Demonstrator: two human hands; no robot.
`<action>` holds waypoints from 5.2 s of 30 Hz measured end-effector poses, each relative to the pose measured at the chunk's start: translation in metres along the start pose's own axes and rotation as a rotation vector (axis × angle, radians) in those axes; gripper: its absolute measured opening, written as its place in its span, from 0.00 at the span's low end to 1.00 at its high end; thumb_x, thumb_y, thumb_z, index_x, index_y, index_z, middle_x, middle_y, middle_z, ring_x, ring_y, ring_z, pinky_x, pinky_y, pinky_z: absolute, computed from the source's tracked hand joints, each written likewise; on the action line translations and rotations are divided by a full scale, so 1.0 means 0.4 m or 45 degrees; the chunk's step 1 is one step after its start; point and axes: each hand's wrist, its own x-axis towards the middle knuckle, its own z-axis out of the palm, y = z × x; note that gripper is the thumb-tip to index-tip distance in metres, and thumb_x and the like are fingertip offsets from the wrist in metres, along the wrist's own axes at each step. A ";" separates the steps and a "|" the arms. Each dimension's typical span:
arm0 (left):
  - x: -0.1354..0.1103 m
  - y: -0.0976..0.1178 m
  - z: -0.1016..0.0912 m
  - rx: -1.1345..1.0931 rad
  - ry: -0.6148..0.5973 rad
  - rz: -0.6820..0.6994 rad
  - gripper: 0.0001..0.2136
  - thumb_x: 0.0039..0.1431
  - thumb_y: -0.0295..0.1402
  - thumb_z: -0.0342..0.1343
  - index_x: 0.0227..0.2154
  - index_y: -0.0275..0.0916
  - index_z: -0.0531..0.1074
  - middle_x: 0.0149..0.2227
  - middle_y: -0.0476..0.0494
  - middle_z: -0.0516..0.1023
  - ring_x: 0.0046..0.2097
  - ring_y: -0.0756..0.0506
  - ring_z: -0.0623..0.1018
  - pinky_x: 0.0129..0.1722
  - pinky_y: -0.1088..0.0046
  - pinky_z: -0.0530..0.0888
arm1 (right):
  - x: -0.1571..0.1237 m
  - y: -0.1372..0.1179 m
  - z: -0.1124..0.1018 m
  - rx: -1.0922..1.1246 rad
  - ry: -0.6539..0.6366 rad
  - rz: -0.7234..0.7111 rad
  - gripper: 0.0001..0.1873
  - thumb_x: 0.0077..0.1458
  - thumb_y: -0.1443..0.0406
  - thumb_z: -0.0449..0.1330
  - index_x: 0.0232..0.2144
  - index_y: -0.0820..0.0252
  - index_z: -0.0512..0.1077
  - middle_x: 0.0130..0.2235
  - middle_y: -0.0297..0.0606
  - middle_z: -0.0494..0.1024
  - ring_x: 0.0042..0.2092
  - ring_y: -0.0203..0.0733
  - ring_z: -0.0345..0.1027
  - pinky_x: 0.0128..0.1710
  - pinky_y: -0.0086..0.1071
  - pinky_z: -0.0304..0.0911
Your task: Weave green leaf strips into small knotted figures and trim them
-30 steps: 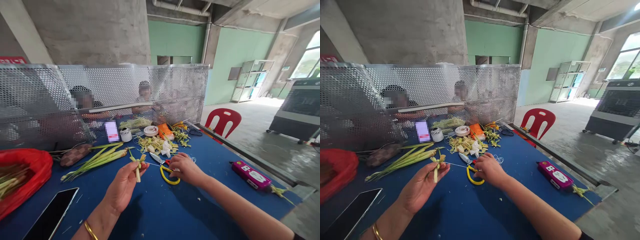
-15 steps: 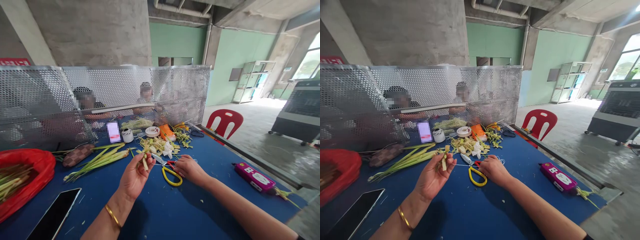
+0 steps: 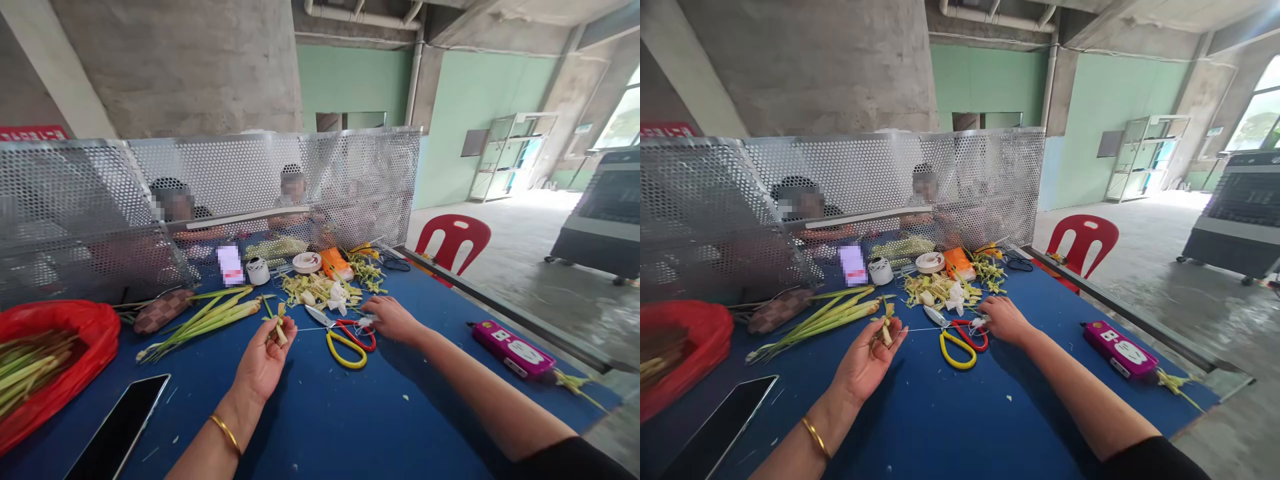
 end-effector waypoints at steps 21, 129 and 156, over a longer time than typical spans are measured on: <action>-0.060 0.001 0.225 0.101 -0.307 0.023 0.08 0.57 0.19 0.52 0.25 0.30 0.73 0.24 0.40 0.77 0.28 0.49 0.79 0.36 0.75 0.78 | -0.004 -0.279 0.024 -0.260 -0.255 0.272 0.17 0.50 0.79 0.53 0.44 0.72 0.70 0.41 0.59 0.76 0.45 0.54 0.72 0.41 0.38 0.64; -0.174 0.050 -0.205 0.880 -0.317 0.210 0.09 0.51 0.37 0.59 0.27 0.34 0.76 0.28 0.47 0.75 0.33 0.49 0.69 0.37 0.74 0.65 | -0.010 -0.477 0.087 0.948 0.164 -0.370 0.07 0.54 0.63 0.63 0.36 0.52 0.79 0.24 0.32 0.74 0.24 0.36 0.62 0.22 0.27 0.58; -0.164 0.050 -0.205 0.758 -0.234 0.048 0.10 0.50 0.38 0.61 0.27 0.35 0.79 0.29 0.44 0.79 0.37 0.47 0.73 0.41 0.73 0.66 | -0.010 -0.479 0.073 0.940 -0.044 -0.195 0.13 0.59 0.59 0.56 0.42 0.56 0.75 0.24 0.31 0.69 0.25 0.36 0.62 0.24 0.27 0.60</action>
